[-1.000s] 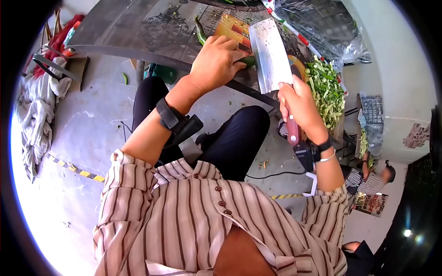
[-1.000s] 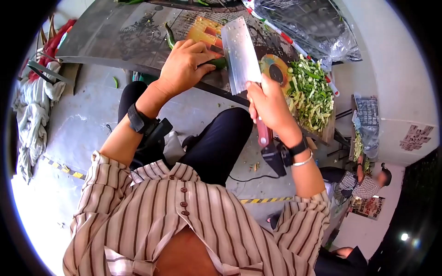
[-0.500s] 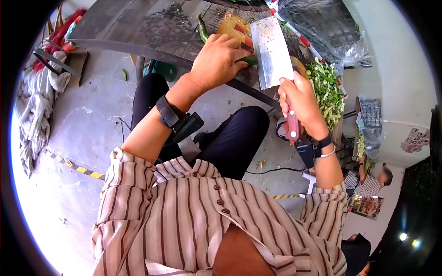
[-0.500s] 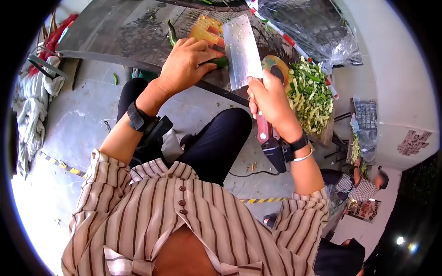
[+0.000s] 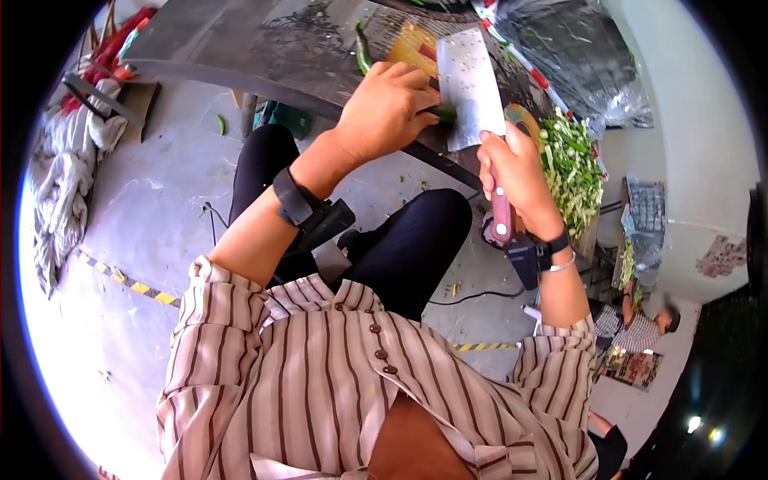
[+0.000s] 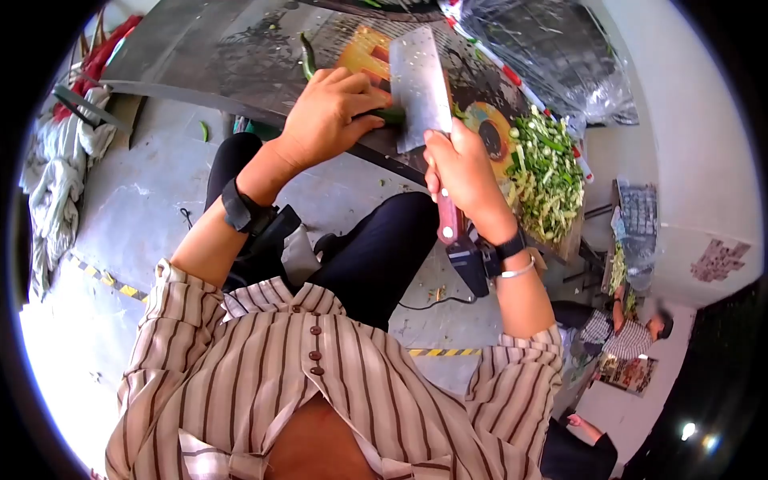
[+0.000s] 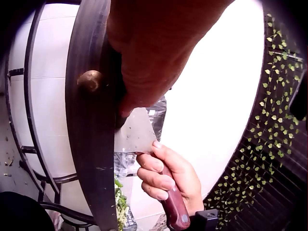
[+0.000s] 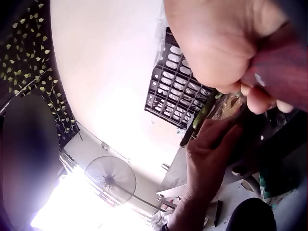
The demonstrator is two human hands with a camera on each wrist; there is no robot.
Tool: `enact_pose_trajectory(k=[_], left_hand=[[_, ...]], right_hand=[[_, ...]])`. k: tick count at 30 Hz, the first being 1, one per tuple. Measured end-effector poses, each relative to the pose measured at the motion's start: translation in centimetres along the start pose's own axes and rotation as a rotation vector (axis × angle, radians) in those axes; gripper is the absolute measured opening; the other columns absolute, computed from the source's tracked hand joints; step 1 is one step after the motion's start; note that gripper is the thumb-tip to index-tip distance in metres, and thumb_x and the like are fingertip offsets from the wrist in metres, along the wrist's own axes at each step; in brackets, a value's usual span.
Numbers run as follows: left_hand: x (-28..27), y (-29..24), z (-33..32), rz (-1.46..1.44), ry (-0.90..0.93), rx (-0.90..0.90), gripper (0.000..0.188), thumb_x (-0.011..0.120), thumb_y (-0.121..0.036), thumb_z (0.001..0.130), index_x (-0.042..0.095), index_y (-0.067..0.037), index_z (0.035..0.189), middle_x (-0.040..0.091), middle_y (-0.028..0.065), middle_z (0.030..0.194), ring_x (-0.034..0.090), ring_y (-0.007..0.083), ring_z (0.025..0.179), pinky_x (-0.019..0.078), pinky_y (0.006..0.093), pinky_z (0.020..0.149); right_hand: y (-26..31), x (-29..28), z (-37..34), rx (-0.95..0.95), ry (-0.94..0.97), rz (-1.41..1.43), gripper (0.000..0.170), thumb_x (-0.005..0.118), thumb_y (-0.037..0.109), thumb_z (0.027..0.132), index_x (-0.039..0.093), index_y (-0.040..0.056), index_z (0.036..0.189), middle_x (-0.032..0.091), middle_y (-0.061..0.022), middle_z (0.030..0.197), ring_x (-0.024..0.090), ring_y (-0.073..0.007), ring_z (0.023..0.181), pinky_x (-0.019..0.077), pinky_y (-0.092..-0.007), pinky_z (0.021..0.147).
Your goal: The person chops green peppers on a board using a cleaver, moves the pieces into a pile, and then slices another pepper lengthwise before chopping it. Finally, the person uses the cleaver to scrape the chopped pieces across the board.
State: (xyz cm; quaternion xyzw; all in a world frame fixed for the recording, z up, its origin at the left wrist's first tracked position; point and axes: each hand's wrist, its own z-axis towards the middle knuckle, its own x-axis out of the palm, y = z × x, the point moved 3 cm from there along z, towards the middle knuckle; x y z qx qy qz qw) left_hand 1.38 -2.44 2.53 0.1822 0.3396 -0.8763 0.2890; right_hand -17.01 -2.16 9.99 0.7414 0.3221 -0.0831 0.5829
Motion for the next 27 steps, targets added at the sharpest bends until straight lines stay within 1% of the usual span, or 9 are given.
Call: enact_pose_trajectory(k=[8, 13, 16, 19, 20, 22, 23, 26, 27], left_hand=[[0.6, 0.1, 0.1, 0.041, -0.012, -0.011, 0.023, 0.072, -0.020, 0.075, 0.070, -0.013, 0.097, 0.059, 0.0012, 0.091, 0.056, 0.0211, 0.090, 0.0408, 0.0343, 0.087], [0.3, 0.1, 0.1, 0.039, -0.016, 0.028, 0.025, 0.071, -0.021, 0.077, 0.071, -0.015, 0.101, 0.060, 0.0014, 0.092, 0.055, 0.0215, 0.090, 0.0396, 0.0341, 0.085], [-0.2, -0.3, 0.0, 0.069, 0.000, 0.025, 0.021, 0.072, -0.022, 0.075, 0.071, -0.013, 0.094, 0.061, 0.0006, 0.092, 0.055, 0.0210, 0.092, 0.0395, 0.0337, 0.085], [0.0, -0.2, 0.1, 0.083, -0.024, 0.000, 0.021, 0.070, -0.022, 0.077, 0.071, -0.015, 0.097, 0.061, 0.0016, 0.093, 0.054, 0.0227, 0.094, 0.0384, 0.0361, 0.085], [0.3, -0.1, 0.3, 0.084, -0.021, 0.011, 0.021, 0.070, -0.022, 0.077, 0.071, -0.015, 0.097, 0.061, 0.0016, 0.093, 0.054, 0.0227, 0.094, 0.0384, 0.0361, 0.085], [0.7, 0.4, 0.8, 0.224, -0.002, -0.141, 0.021, 0.068, -0.023, 0.078, 0.071, -0.014, 0.096, 0.062, 0.0027, 0.096, 0.054, 0.0236, 0.097, 0.0379, 0.0379, 0.087], [0.9, 0.6, 1.1, 0.253, 0.013, -0.146, 0.029, 0.068, -0.020, 0.078, 0.068, -0.013, 0.106, 0.061, 0.0047, 0.096, 0.054, 0.0264, 0.096, 0.0395, 0.0382, 0.087], [1.7, 0.9, 2.1, 0.224, -0.051, -0.056, 0.033, 0.066, -0.021, 0.079, 0.066, -0.012, 0.110, 0.061, 0.0061, 0.101, 0.054, 0.0273, 0.100, 0.0390, 0.0392, 0.091], [1.9, 0.8, 2.5, 0.242, 0.007, -0.072, 0.038, 0.066, -0.026, 0.080, 0.064, -0.012, 0.115, 0.061, 0.0078, 0.106, 0.053, 0.0273, 0.106, 0.0353, 0.0423, 0.098]], right_hand=[[-0.8, -1.6, -1.8, 0.088, 0.071, -0.033, 0.016, 0.049, 0.019, 0.097, 0.045, 0.0054, 0.091, 0.049, -0.0009, 0.069, 0.048, -0.0074, 0.044, 0.0401, -0.0238, 0.038], [-0.2, -0.7, 0.9, 0.020, 0.041, 0.011, 0.017, 0.050, 0.020, 0.096, 0.045, 0.0065, 0.088, 0.049, -0.0003, 0.068, 0.048, -0.0077, 0.046, 0.0410, -0.0247, 0.040], [0.5, -0.4, 1.6, 0.000, -0.008, 0.099, 0.019, 0.052, 0.021, 0.096, 0.045, 0.0065, 0.086, 0.050, -0.0005, 0.068, 0.049, -0.0078, 0.047, 0.0414, -0.0249, 0.040], [0.8, -1.7, 1.1, -0.071, -0.059, 0.169, 0.017, 0.052, 0.020, 0.096, 0.047, 0.0051, 0.091, 0.050, -0.0013, 0.068, 0.049, -0.0079, 0.048, 0.0417, -0.0245, 0.041], [0.7, -2.5, 0.7, -0.096, -0.116, 0.165, 0.016, 0.051, 0.020, 0.097, 0.048, 0.0044, 0.094, 0.050, -0.0015, 0.068, 0.049, -0.0078, 0.047, 0.0414, -0.0242, 0.040], [0.7, -3.5, -0.9, -0.173, -0.137, 0.253, 0.016, 0.051, 0.020, 0.097, 0.047, 0.0045, 0.094, 0.051, -0.0016, 0.068, 0.048, -0.0074, 0.047, 0.0408, -0.0237, 0.040], [0.4, -4.1, -1.6, -0.197, -0.160, 0.272, 0.016, 0.050, 0.020, 0.097, 0.046, 0.0047, 0.094, 0.051, -0.0013, 0.069, 0.048, -0.0068, 0.047, 0.0404, -0.0232, 0.040], [-0.7, -4.7, -4.1, -0.205, -0.219, 0.332, 0.015, 0.049, 0.019, 0.098, 0.046, 0.0056, 0.093, 0.050, -0.0004, 0.069, 0.046, -0.0061, 0.046, 0.0388, -0.0224, 0.039], [-1.2, -4.8, -4.9, -0.191, -0.223, 0.363, 0.015, 0.049, 0.018, 0.098, 0.046, 0.0046, 0.092, 0.050, -0.0018, 0.069, 0.048, -0.0079, 0.047, 0.0408, -0.0236, 0.041]])
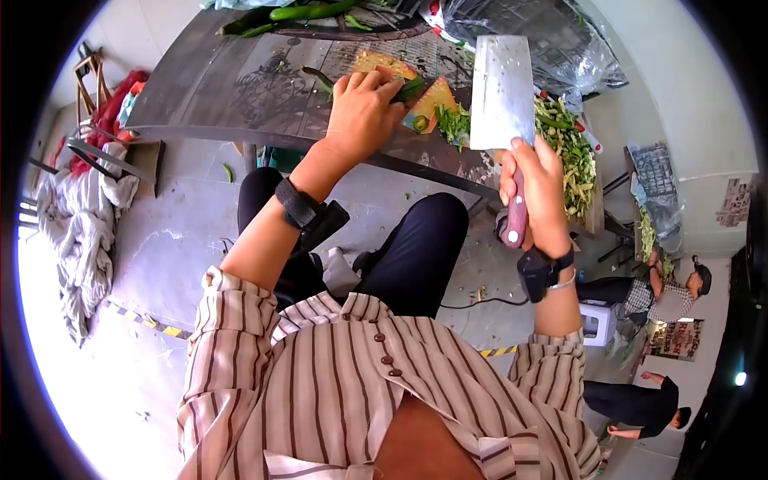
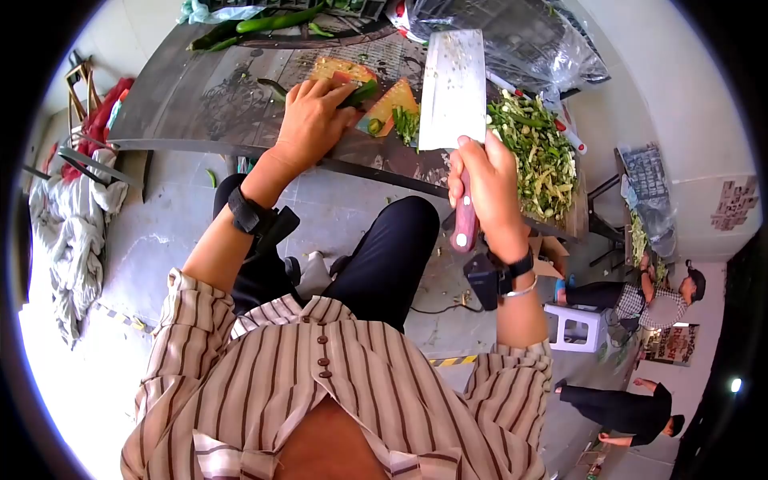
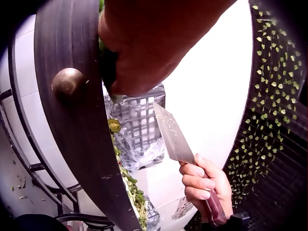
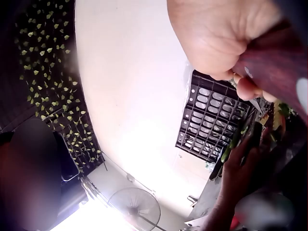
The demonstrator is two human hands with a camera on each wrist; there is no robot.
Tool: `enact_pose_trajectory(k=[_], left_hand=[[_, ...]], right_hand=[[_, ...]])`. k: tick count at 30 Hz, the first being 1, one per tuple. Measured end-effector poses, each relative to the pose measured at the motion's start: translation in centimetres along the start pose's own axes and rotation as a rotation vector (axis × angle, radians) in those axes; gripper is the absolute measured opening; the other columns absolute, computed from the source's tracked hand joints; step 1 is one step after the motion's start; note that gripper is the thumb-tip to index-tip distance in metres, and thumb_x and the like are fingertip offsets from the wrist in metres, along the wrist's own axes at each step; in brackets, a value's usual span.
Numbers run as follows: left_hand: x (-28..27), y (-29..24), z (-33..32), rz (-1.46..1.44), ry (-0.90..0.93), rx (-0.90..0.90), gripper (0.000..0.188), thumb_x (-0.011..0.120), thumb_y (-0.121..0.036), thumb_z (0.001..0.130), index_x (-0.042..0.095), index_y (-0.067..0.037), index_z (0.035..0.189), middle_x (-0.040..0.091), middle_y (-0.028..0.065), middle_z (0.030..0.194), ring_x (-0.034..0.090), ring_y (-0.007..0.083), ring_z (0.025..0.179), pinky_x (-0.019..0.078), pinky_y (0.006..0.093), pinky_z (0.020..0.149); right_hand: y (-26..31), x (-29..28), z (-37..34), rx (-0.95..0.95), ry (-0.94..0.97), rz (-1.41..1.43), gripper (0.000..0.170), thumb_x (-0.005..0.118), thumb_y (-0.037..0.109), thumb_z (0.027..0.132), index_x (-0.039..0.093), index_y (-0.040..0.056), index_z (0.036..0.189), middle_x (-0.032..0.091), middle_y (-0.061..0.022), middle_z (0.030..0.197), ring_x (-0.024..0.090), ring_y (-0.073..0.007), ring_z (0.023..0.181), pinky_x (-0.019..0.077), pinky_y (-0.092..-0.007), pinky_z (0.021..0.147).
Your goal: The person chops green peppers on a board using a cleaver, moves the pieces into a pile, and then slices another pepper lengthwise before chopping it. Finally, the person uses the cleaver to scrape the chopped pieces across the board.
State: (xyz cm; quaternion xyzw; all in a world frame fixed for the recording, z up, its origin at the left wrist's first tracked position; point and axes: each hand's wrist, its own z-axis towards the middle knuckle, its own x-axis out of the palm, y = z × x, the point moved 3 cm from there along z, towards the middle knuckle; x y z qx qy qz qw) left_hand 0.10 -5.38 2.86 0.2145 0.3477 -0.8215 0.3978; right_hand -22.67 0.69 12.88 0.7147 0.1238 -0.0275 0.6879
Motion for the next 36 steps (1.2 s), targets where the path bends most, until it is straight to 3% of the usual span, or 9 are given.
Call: enact_pose_trajectory(k=[5, 8, 15, 19, 24, 30, 32, 33, 36], left_hand=[[0.6, -1.1, -0.1, 0.008, 0.100, 0.173, 0.049, 0.066, -0.039, 0.082, 0.061, -0.011, 0.122, 0.060, 0.0096, 0.119, 0.050, 0.0275, 0.118, 0.0243, 0.0479, 0.108], [1.0, -0.8, 0.2, 0.093, 0.145, 0.073, 0.054, 0.065, -0.043, 0.082, 0.060, -0.007, 0.121, 0.058, 0.0109, 0.125, 0.047, 0.0273, 0.124, 0.0222, 0.0479, 0.110], [1.0, 0.1, 2.0, 0.181, 0.052, 0.046, 0.028, 0.059, -0.025, 0.086, 0.064, -0.007, 0.107, 0.061, 0.0083, 0.117, 0.053, 0.0288, 0.111, 0.0342, 0.0430, 0.101], [0.2, -1.2, 2.5, -0.040, -0.109, 0.144, 0.027, 0.070, -0.027, 0.078, 0.067, -0.010, 0.099, 0.062, 0.0062, 0.102, 0.055, 0.0268, 0.098, 0.0408, 0.0414, 0.085], [0.5, -3.8, 0.6, 0.006, 0.067, 0.265, 0.029, 0.069, -0.036, 0.079, 0.068, -0.010, 0.092, 0.058, 0.0048, 0.086, 0.056, 0.0248, 0.090, 0.0409, 0.0387, 0.077], [-0.6, -4.6, 0.4, 0.033, 0.291, 0.184, 0.023, 0.069, -0.018, 0.076, 0.068, -0.008, 0.097, 0.060, 0.0093, 0.090, 0.058, 0.0307, 0.089, 0.0440, 0.0416, 0.078], [-1.1, -5.4, 0.2, -0.175, 0.598, 0.071, 0.021, 0.066, -0.011, 0.077, 0.067, -0.005, 0.097, 0.061, 0.0106, 0.091, 0.060, 0.0334, 0.086, 0.0467, 0.0427, 0.076], [-0.7, -5.9, 1.0, -0.176, 0.601, 0.080, 0.021, 0.066, -0.011, 0.077, 0.067, -0.005, 0.097, 0.061, 0.0106, 0.091, 0.060, 0.0334, 0.086, 0.0467, 0.0427, 0.076], [0.5, -9.3, 5.1, -0.471, 0.388, 0.169, 0.046, 0.066, -0.009, 0.079, 0.056, -0.005, 0.124, 0.058, 0.0171, 0.112, 0.060, 0.0366, 0.097, 0.0485, 0.0412, 0.085]], right_hand=[[-3.0, -1.7, -3.7, 0.072, -0.112, 0.113, 0.016, 0.049, 0.017, 0.098, 0.044, 0.0041, 0.089, 0.051, -0.0034, 0.069, 0.050, -0.0101, 0.045, 0.0428, -0.0254, 0.040], [-4.2, -2.6, -5.7, 0.078, -0.167, 0.157, 0.018, 0.050, 0.019, 0.098, 0.043, 0.0047, 0.088, 0.051, -0.0033, 0.070, 0.050, -0.0096, 0.046, 0.0427, -0.0245, 0.040], [-5.5, -4.2, -9.1, 0.090, -0.249, 0.247, 0.016, 0.049, 0.019, 0.098, 0.045, 0.0050, 0.091, 0.049, -0.0027, 0.070, 0.049, -0.0092, 0.047, 0.0423, -0.0247, 0.041], [-5.8, -4.9, -10.3, 0.085, -0.341, 0.243, 0.014, 0.049, 0.018, 0.098, 0.046, 0.0055, 0.092, 0.048, -0.0019, 0.071, 0.046, -0.0089, 0.048, 0.0408, -0.0249, 0.042], [-6.5, -5.1, -10.6, 0.083, -0.397, 0.290, 0.014, 0.049, 0.018, 0.098, 0.045, 0.0063, 0.092, 0.048, -0.0020, 0.070, 0.045, -0.0086, 0.048, 0.0408, -0.0254, 0.042], [-6.9, -5.0, -11.7, 0.079, -0.390, 0.308, 0.018, 0.048, 0.018, 0.099, 0.043, 0.0060, 0.086, 0.049, -0.0025, 0.070, 0.046, -0.0087, 0.048, 0.0414, -0.0254, 0.042], [-7.2, -5.1, -12.2, 0.112, -0.405, 0.311, 0.018, 0.048, 0.019, 0.098, 0.043, 0.0055, 0.087, 0.049, -0.0019, 0.071, 0.047, -0.0084, 0.047, 0.0413, -0.0252, 0.042], [-7.4, -5.4, -12.3, 0.110, -0.413, 0.315, 0.018, 0.048, 0.019, 0.098, 0.043, 0.0055, 0.087, 0.049, -0.0019, 0.071, 0.047, -0.0084, 0.047, 0.0413, -0.0252, 0.042], [-8.3, -5.8, -12.7, 0.130, -0.433, 0.322, 0.017, 0.048, 0.019, 0.098, 0.045, 0.0045, 0.090, 0.048, -0.0017, 0.070, 0.047, -0.0087, 0.047, 0.0407, -0.0254, 0.041]])
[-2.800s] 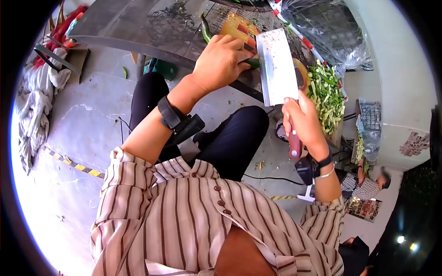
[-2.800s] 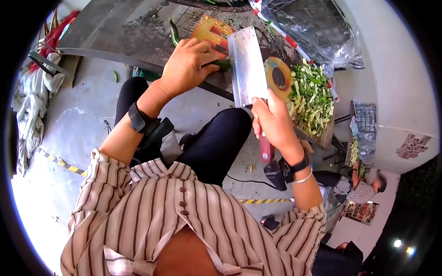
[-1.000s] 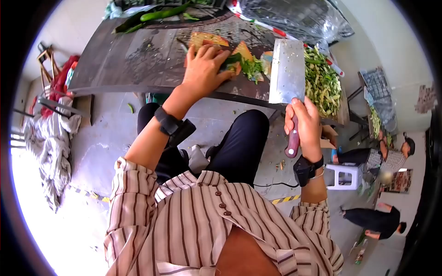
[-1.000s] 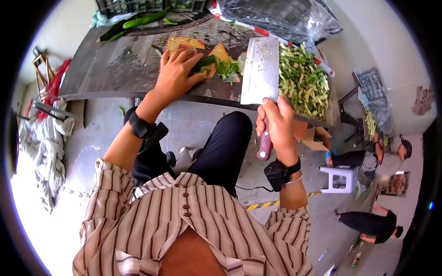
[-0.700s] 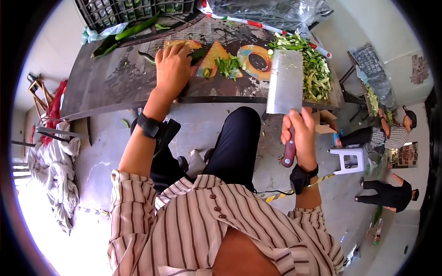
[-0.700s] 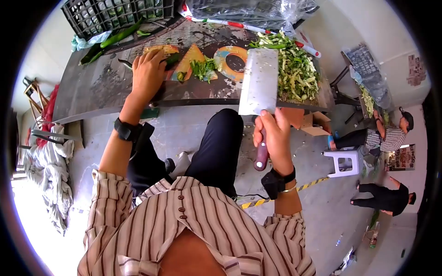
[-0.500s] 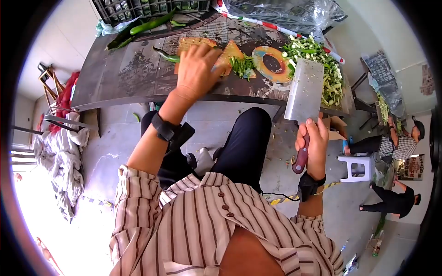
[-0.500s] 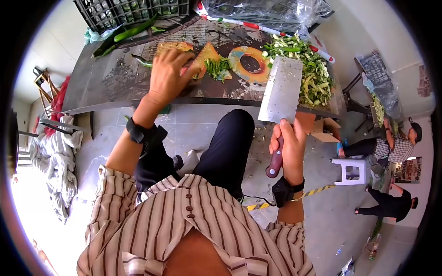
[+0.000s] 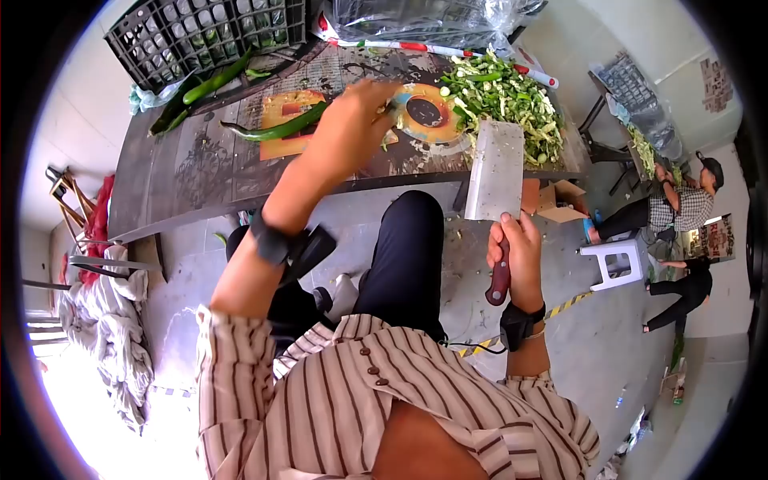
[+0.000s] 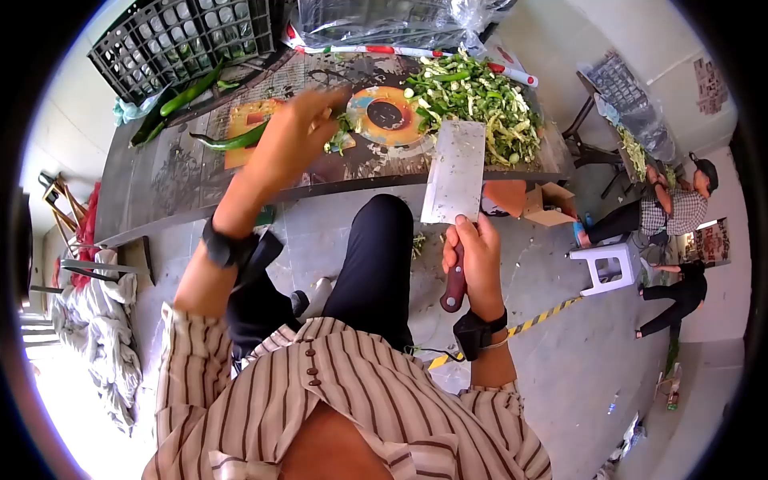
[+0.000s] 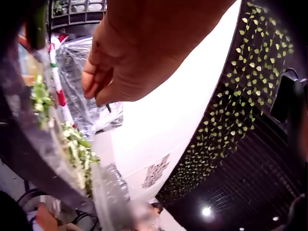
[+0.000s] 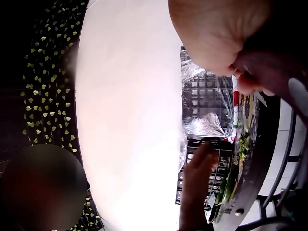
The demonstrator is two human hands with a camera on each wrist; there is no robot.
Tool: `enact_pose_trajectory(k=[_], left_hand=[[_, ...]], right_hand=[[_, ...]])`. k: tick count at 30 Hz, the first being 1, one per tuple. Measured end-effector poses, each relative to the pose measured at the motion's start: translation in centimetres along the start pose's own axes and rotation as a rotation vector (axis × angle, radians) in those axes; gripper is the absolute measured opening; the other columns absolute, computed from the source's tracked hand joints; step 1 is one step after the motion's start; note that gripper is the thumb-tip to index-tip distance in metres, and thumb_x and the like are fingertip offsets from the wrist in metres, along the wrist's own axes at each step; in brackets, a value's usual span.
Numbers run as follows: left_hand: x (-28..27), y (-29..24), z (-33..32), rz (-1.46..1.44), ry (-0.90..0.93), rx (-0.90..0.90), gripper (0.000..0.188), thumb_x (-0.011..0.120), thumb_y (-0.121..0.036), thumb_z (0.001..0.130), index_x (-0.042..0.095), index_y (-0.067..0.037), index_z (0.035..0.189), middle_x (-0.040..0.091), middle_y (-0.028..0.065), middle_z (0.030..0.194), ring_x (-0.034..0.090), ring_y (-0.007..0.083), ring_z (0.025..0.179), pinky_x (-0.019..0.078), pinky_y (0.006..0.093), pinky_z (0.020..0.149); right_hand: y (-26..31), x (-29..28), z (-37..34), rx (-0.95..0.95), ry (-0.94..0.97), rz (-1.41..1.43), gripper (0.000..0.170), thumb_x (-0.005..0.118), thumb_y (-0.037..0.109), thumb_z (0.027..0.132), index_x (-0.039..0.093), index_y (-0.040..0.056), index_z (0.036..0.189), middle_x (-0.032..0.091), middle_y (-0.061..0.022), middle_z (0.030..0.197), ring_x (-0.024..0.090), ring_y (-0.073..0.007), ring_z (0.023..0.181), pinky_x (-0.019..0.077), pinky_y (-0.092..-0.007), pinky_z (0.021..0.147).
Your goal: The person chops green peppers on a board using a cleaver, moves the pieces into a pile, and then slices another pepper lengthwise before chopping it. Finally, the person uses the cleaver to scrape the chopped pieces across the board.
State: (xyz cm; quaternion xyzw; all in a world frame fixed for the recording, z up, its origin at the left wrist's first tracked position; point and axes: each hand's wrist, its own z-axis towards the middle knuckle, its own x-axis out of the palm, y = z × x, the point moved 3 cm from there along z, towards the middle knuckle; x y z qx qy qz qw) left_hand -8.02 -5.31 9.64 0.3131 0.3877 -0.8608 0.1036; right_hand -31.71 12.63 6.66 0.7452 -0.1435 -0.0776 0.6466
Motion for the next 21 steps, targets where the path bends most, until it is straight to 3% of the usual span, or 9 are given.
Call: enact_pose_trajectory(k=[1, 5, 8, 11, 15, 17, 18, 21], left_hand=[[-0.2, -1.2, 1.7, -0.104, -0.127, 0.082, 0.056, 0.066, -0.010, 0.079, 0.050, -0.006, 0.133, 0.055, 0.0192, 0.120, 0.059, 0.0372, 0.104, 0.0474, 0.0401, 0.091], [0.9, -0.8, 3.1, -0.025, -0.225, 0.145, 0.068, 0.068, -0.011, 0.079, 0.039, -0.006, 0.141, 0.049, 0.0212, 0.132, 0.053, 0.0386, 0.115, 0.0426, 0.0401, 0.099], [0.3, 2.8, -0.1, 0.210, -0.234, 0.098, 0.066, 0.069, -0.012, 0.077, 0.044, -0.004, 0.137, 0.050, 0.0205, 0.131, 0.050, 0.0393, 0.118, 0.0420, 0.0421, 0.099], [-1.9, 4.9, -3.3, 0.529, -0.187, -0.183, 0.056, 0.067, -0.020, 0.078, 0.053, -0.012, 0.132, 0.057, 0.0093, 0.127, 0.053, 0.0329, 0.111, 0.0388, 0.0435, 0.096], [-4.0, 7.4, -5.7, 0.636, -0.142, -0.295, 0.045, 0.063, -0.019, 0.079, 0.060, -0.016, 0.124, 0.061, 0.0043, 0.120, 0.054, 0.0296, 0.108, 0.0363, 0.0424, 0.094], [-4.2, 7.7, -6.0, 0.529, -0.114, -0.198, 0.038, 0.059, -0.013, 0.078, 0.066, -0.017, 0.115, 0.064, 0.0033, 0.113, 0.054, 0.0276, 0.107, 0.0363, 0.0413, 0.093], [-4.1, 7.4, -6.2, 0.542, -0.158, -0.153, 0.038, 0.061, -0.008, 0.076, 0.069, -0.022, 0.110, 0.065, -0.0010, 0.108, 0.056, 0.0218, 0.107, 0.0358, 0.0400, 0.090], [-4.1, 6.8, -7.2, 0.467, -0.187, -0.097, 0.042, 0.061, -0.003, 0.074, 0.068, -0.021, 0.111, 0.065, -0.0004, 0.110, 0.056, 0.0224, 0.105, 0.0363, 0.0387, 0.090]], right_hand=[[0.1, 0.1, -0.1, -0.001, 0.000, -0.002, 0.017, 0.048, 0.019, 0.098, 0.045, 0.0045, 0.090, 0.048, -0.0017, 0.070, 0.047, -0.0087, 0.047, 0.0407, -0.0254, 0.041], [0.4, -0.1, -1.0, -0.007, -0.030, -0.032, 0.016, 0.047, 0.018, 0.098, 0.045, 0.0046, 0.090, 0.048, -0.0015, 0.070, 0.047, -0.0086, 0.047, 0.0407, -0.0254, 0.041], [-0.2, -0.7, -0.9, -0.005, -0.047, -0.026, 0.015, 0.047, 0.018, 0.098, 0.045, 0.0048, 0.090, 0.048, -0.0015, 0.070, 0.047, -0.0087, 0.046, 0.0409, -0.0254, 0.041], [-0.5, -0.5, -0.8, 0.015, -0.043, -0.032, 0.015, 0.048, 0.017, 0.098, 0.045, 0.0051, 0.090, 0.048, -0.0016, 0.069, 0.047, -0.0091, 0.047, 0.0411, -0.0255, 0.042], [-0.8, 0.3, -0.6, 0.021, -0.027, -0.026, 0.016, 0.050, 0.018, 0.097, 0.045, 0.0054, 0.090, 0.048, -0.0013, 0.069, 0.046, -0.0091, 0.049, 0.0412, -0.0251, 0.043], [-1.0, 0.8, -0.2, -0.002, -0.003, -0.019, 0.016, 0.050, 0.018, 0.097, 0.045, 0.0053, 0.089, 0.048, -0.0017, 0.069, 0.046, -0.0092, 0.049, 0.0409, -0.0253, 0.043], [-1.0, 1.2, -0.1, -0.001, 0.012, -0.016, 0.017, 0.050, 0.018, 0.097, 0.044, 0.0053, 0.087, 0.048, -0.0024, 0.070, 0.046, -0.0095, 0.049, 0.0411, -0.0256, 0.043], [-0.8, 2.6, 0.1, -0.016, 0.068, 0.018, 0.018, 0.050, 0.017, 0.097, 0.043, 0.0056, 0.086, 0.048, -0.0031, 0.070, 0.046, -0.0099, 0.049, 0.0414, -0.0259, 0.044]])
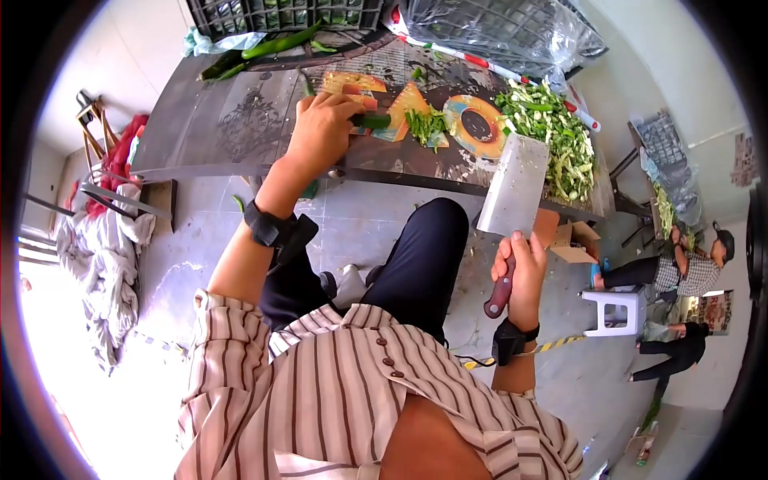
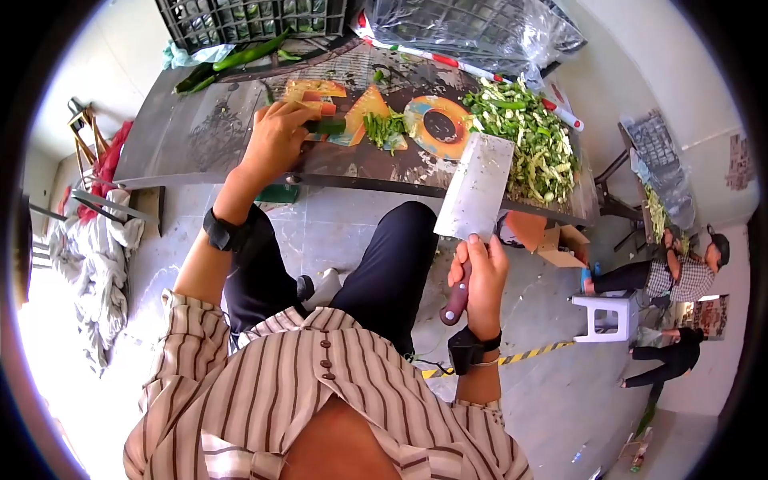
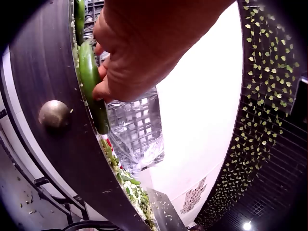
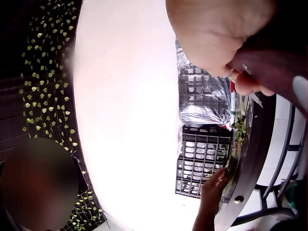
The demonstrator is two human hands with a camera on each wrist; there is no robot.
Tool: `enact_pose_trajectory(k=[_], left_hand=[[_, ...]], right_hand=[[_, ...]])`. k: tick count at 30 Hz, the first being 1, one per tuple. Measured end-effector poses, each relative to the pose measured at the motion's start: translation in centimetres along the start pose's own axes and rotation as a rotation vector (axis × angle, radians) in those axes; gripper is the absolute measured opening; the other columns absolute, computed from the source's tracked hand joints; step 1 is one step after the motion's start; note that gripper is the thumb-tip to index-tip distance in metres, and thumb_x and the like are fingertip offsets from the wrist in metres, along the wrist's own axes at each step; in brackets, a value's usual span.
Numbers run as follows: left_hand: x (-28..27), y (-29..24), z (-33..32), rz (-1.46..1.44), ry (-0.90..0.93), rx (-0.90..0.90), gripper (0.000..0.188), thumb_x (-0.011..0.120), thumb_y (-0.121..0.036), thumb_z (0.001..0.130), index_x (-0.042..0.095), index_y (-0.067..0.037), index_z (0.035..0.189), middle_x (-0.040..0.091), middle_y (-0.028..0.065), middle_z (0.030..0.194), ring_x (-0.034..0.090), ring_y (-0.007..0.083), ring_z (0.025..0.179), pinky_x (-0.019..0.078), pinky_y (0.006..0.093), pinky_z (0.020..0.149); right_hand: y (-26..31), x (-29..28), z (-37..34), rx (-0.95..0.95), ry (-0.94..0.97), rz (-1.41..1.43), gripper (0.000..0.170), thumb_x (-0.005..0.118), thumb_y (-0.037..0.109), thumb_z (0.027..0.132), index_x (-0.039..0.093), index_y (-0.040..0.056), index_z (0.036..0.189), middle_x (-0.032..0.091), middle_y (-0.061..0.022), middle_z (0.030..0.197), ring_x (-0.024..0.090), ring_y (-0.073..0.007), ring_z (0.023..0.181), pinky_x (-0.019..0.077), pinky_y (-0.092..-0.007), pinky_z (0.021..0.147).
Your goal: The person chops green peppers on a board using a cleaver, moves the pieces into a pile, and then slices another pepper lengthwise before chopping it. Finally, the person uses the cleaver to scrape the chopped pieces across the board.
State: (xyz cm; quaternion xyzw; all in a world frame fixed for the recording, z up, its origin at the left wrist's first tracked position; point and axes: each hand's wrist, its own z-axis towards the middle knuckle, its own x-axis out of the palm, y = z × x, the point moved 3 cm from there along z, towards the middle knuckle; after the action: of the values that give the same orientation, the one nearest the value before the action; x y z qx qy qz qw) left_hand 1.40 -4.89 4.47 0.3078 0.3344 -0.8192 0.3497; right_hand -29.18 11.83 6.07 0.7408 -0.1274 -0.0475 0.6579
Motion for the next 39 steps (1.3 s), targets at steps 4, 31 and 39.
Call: enact_pose_trajectory(k=[4, 31, 39], left_hand=[[-0.9, 0.4, -1.7, -0.103, -0.007, 0.002, 0.035, 0.061, 0.000, 0.074, 0.066, -0.012, 0.106, 0.063, 0.0047, 0.100, 0.055, 0.0277, 0.100, 0.0366, 0.0403, 0.095], [-1.7, 0.5, -3.9, -0.116, -0.038, 0.031, 0.033, 0.064, -0.006, 0.080, 0.063, -0.008, 0.113, 0.061, 0.0075, 0.113, 0.055, 0.0286, 0.109, 0.0324, 0.0457, 0.107], [-2.7, 0.5, -4.3, -0.090, -0.066, 0.045, 0.026, 0.066, -0.007, 0.080, 0.066, -0.007, 0.107, 0.064, 0.0073, 0.109, 0.058, 0.0281, 0.106, 0.0340, 0.0449, 0.107]], right_hand=[[0.0, 1.9, 0.6, -0.017, 0.084, 0.007, 0.018, 0.051, 0.018, 0.098, 0.042, 0.0056, 0.088, 0.048, -0.0036, 0.071, 0.046, -0.0102, 0.049, 0.0414, -0.0261, 0.045], [-4.8, 10.2, 2.2, 0.167, 0.437, 0.198, 0.019, 0.054, 0.022, 0.097, 0.047, 0.0051, 0.090, 0.051, -0.0030, 0.071, 0.050, -0.0102, 0.048, 0.0431, -0.0254, 0.044], [-6.3, 10.4, 2.7, 0.227, 0.471, 0.271, 0.021, 0.054, 0.023, 0.097, 0.048, 0.0053, 0.088, 0.051, -0.0026, 0.073, 0.050, -0.0101, 0.050, 0.0419, -0.0252, 0.047]])
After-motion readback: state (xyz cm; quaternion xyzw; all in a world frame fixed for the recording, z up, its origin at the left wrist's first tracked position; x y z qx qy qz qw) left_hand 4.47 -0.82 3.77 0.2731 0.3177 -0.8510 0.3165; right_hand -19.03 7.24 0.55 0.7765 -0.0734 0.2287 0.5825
